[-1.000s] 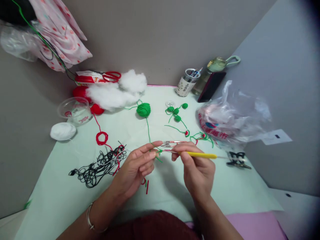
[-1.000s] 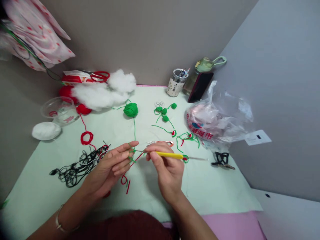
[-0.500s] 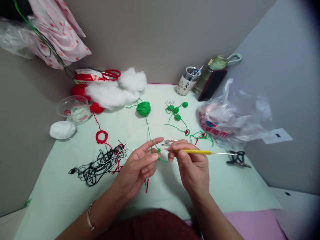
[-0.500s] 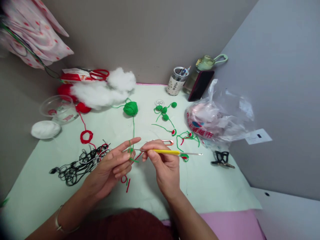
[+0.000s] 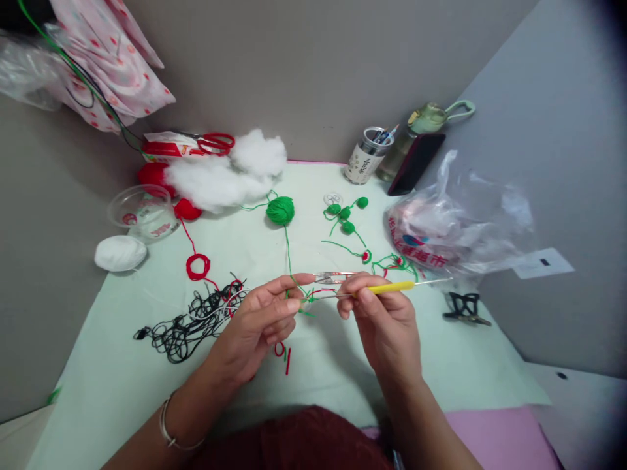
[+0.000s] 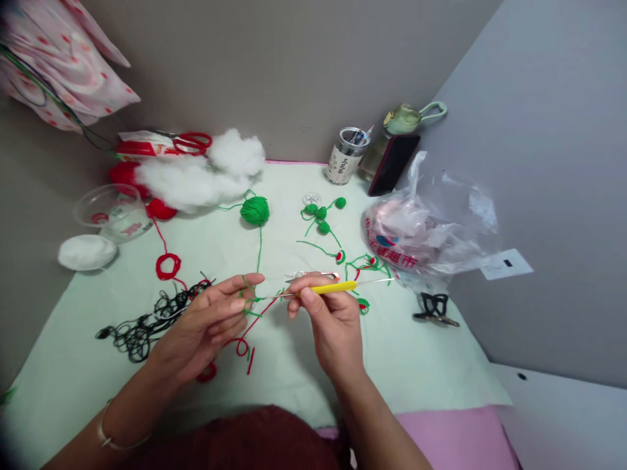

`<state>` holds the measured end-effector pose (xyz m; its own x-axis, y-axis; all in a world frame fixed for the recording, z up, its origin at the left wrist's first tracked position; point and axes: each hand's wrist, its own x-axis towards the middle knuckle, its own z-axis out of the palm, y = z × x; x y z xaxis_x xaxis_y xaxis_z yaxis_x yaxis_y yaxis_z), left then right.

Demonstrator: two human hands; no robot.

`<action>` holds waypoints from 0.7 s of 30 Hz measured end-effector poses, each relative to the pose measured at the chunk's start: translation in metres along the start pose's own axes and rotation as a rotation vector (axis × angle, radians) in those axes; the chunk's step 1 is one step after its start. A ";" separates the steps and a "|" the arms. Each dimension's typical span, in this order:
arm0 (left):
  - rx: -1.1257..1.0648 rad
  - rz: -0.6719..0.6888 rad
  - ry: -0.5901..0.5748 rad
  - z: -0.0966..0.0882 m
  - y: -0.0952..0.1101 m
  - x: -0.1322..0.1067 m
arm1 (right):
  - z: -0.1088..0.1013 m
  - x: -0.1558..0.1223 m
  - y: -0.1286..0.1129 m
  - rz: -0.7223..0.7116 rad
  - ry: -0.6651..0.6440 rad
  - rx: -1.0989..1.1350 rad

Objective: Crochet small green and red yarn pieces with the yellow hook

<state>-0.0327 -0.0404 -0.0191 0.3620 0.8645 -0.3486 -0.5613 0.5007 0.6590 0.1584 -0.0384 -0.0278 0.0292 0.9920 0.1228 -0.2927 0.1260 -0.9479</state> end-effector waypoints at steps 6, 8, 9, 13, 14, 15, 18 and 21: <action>-0.017 -0.003 0.006 0.000 -0.001 0.002 | 0.000 0.003 -0.004 0.113 0.014 0.059; -0.044 -0.010 -0.004 0.002 -0.001 0.002 | 0.000 0.003 -0.003 0.150 0.034 0.095; -0.052 -0.010 -0.005 0.003 -0.001 0.002 | 0.000 0.003 -0.003 0.158 0.036 0.109; 0.007 0.031 0.029 0.006 -0.007 0.003 | 0.003 -0.002 0.003 0.076 -0.045 0.037; 0.035 0.041 0.033 0.007 -0.009 0.003 | 0.005 -0.003 0.004 0.038 -0.069 -0.020; 0.062 0.045 0.033 0.008 -0.011 0.003 | 0.006 -0.004 0.006 0.000 -0.084 -0.080; 0.108 0.044 0.033 0.008 -0.014 0.002 | 0.008 -0.005 0.009 -0.050 -0.093 -0.171; 0.096 0.021 0.037 0.006 -0.012 0.001 | 0.008 -0.003 0.010 -0.004 -0.104 -0.073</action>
<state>-0.0210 -0.0456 -0.0228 0.3222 0.8769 -0.3567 -0.4941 0.4772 0.7267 0.1482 -0.0400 -0.0350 -0.0702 0.9857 0.1531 -0.2219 0.1342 -0.9658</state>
